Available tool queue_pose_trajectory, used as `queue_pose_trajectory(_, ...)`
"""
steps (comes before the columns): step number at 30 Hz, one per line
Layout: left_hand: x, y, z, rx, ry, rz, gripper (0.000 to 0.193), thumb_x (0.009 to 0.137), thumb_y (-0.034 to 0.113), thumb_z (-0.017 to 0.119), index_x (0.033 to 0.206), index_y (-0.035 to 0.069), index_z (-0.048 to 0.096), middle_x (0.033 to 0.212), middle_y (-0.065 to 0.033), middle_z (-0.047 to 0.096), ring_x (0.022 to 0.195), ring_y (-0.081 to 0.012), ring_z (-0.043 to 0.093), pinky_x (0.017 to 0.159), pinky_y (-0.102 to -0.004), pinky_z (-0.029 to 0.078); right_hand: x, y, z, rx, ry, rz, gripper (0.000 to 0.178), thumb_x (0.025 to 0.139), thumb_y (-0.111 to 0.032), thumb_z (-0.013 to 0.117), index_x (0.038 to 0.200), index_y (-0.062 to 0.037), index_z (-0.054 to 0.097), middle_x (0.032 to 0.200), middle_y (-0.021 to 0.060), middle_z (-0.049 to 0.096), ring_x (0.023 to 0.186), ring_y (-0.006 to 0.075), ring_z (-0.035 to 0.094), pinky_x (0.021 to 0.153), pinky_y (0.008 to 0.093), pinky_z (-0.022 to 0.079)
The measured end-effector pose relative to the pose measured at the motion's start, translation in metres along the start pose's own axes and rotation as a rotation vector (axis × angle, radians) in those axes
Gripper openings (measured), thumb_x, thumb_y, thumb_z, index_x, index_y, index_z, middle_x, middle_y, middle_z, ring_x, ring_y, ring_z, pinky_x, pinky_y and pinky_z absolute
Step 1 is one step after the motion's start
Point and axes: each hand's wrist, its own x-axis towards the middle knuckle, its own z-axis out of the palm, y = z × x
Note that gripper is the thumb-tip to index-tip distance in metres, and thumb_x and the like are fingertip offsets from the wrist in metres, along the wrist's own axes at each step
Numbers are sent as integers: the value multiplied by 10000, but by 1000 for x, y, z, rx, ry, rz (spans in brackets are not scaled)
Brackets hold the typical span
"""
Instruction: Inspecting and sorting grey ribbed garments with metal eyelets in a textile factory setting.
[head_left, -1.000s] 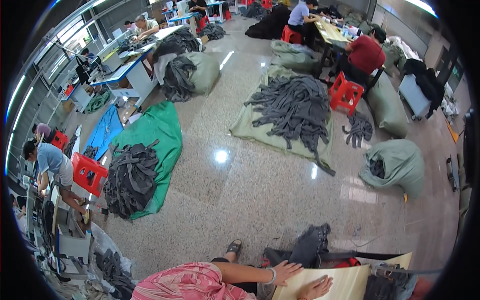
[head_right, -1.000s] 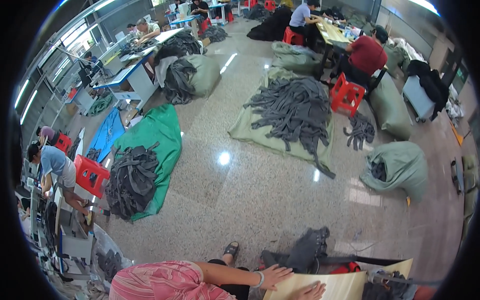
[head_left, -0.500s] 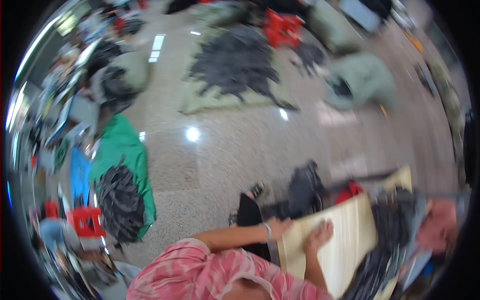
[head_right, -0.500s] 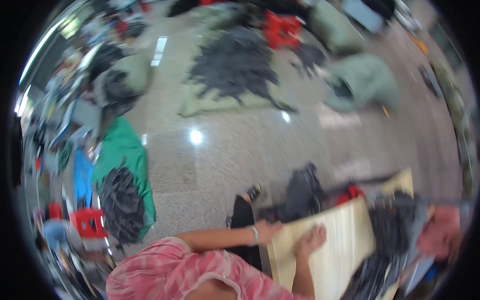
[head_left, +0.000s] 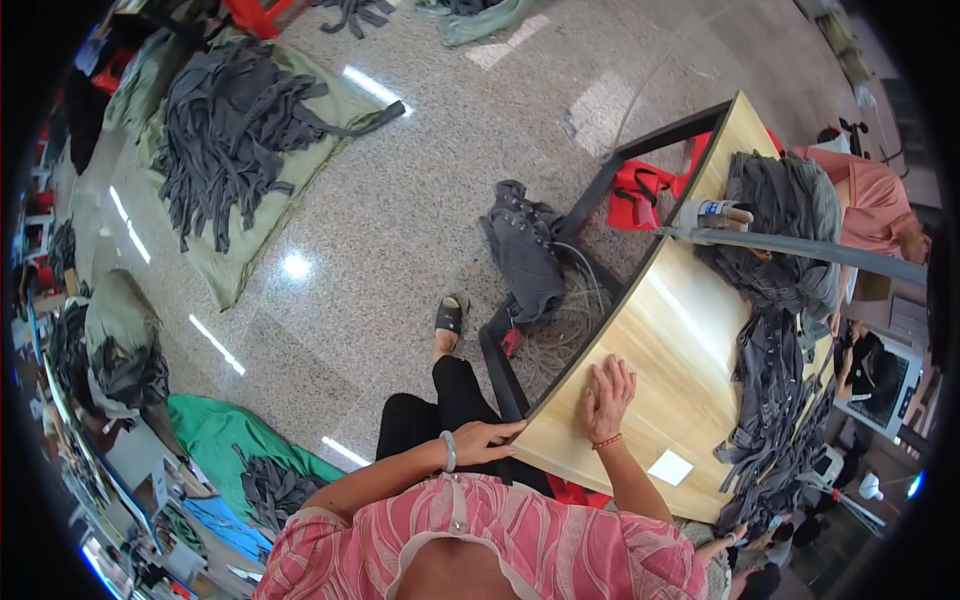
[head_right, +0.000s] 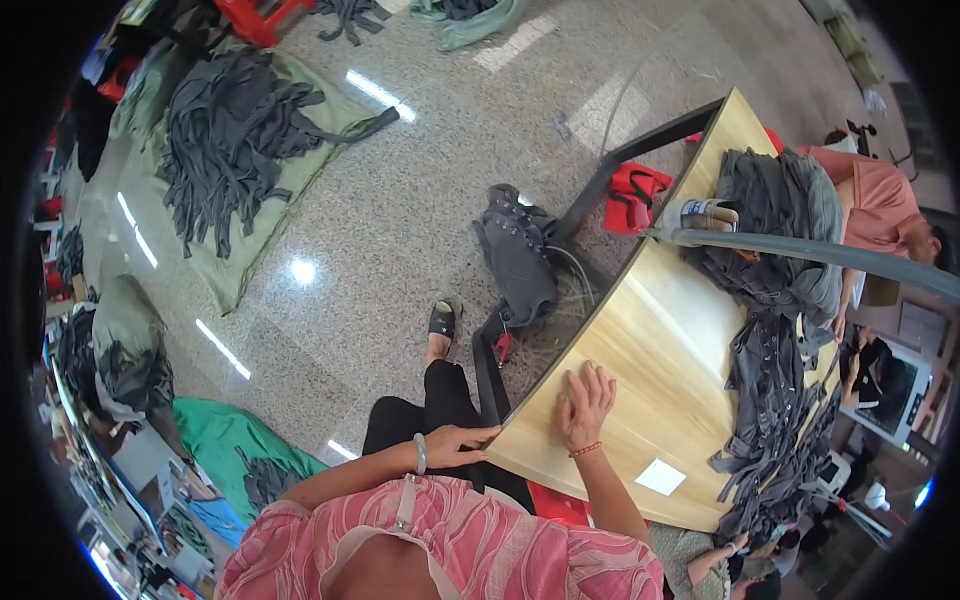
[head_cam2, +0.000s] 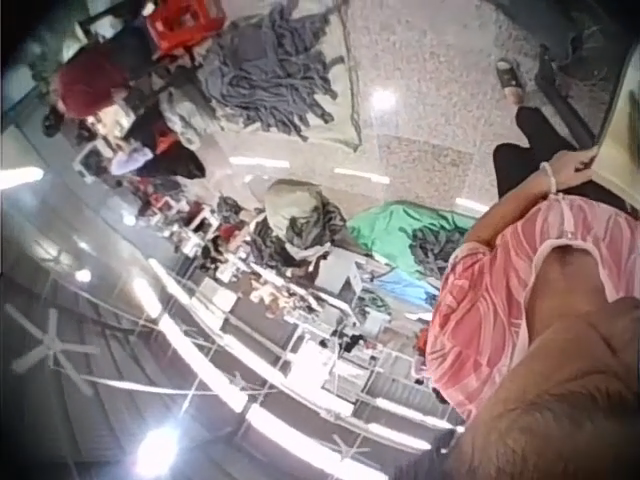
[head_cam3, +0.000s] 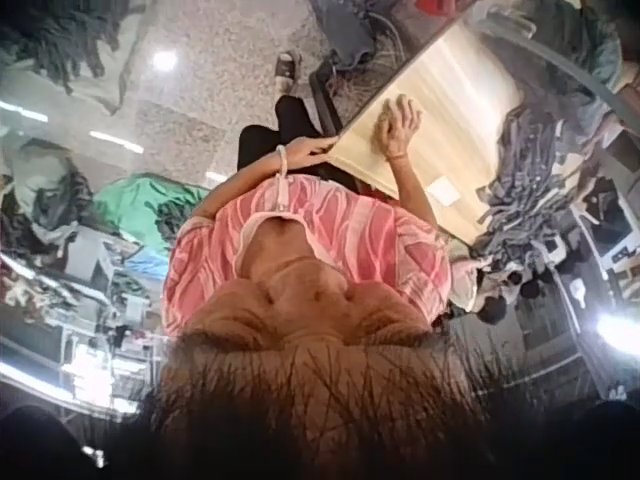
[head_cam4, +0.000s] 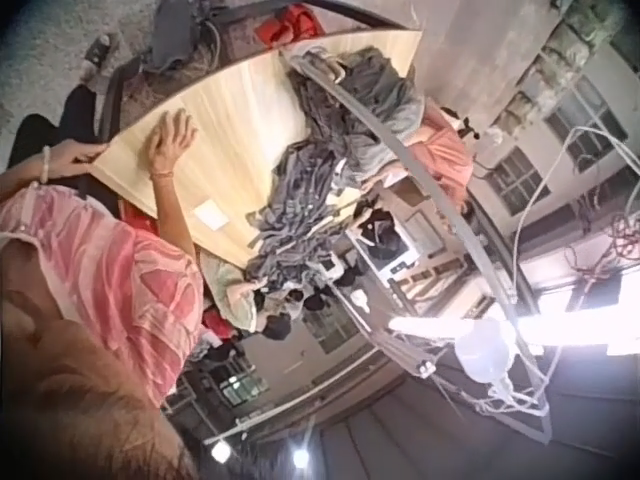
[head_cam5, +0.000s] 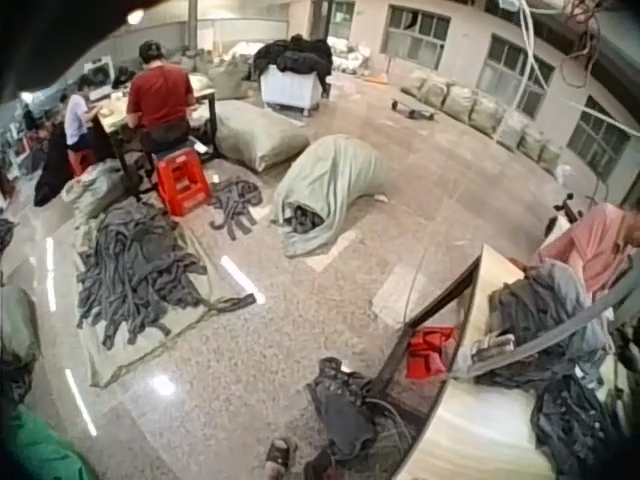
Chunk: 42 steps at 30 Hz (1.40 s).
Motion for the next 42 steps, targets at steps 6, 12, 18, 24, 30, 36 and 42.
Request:
queue_pose_trajectory(6, -3, 1, -16, -91, -162, -63, 673, 914, 317, 565, 1472, 90, 264, 1289, -161, 566, 1094, -282, 610, 927, -344, 465, 70, -88, 27, 202, -60, -85, 505, 749, -162, 684, 1235, -112, 554, 1342, 100, 492, 1301, 315, 386, 1112, 519, 184)
queue_pose_trajectory(12, -2, -10, -28, -179, -219, -44, 577, 934, 360, 551, 1408, 67, 400, 1310, -169, 546, 1208, -275, 536, 1007, -338, 417, 142, -123, 174, 433, -226, 280, 676, 765, -257, 698, 1362, -106, 419, 1351, 119, 470, 1295, 320, 372, 1101, 512, 211)
queue_pose_trajectory(18, 0, -53, -72, -166, -136, -154, 549, 921, 321, 596, 1383, 72, 436, 1247, -190, 564, 1148, -308, 551, 974, -351, 422, 210, -50, 352, 248, -542, 633, 1014, 659, -389, 787, 1465, -122, 233, 1456, 150, 352, 1388, 346, 241, 1121, 548, 157)
queue_pose_trajectory(24, 10, -181, -172, -301, 277, -207, 564, 872, 175, 672, 1360, 13, 441, 1326, -153, 523, 1232, -245, 497, 1028, -331, 376, 273, 73, 469, -282, -390, 424, 1221, 546, -458, 845, 1488, -111, 149, 1508, 195, 220, 1402, 394, 180, 1100, 621, 122)
queue_pose_trajectory(30, -5, -261, -212, -372, 485, -487, 561, 862, 154, 682, 1351, 11, 445, 1294, -134, 543, 1218, -233, 500, 1021, -356, 374, 305, 130, 532, -311, -500, 540, 1139, 604, -381, 858, 1488, -185, 167, 1476, 217, 303, 1130, 345, 570, 922, 430, 464)
queue_pose_trajectory(36, 5, -266, -227, -960, 493, -497, 449, 947, 125, 556, 1366, 18, 432, 1259, -114, 576, 1189, -191, 525, 1006, -320, 405, 289, 112, 538, -178, -647, 602, 505, 699, -196, 711, 1173, -90, 568, 1079, 181, 650, 1012, 351, 627, 859, 408, 512)
queue_pose_trajectory(42, -7, -301, -217, -1091, 642, -638, 601, 920, 432, 565, 1357, 53, 404, 1208, -125, 585, 1114, -239, 560, 952, -406, 440, 259, 1, 430, 50, -497, 371, 493, 646, -246, 727, 1091, -94, 581, 1008, 162, 642, 928, 356, 633, 812, 444, 516)
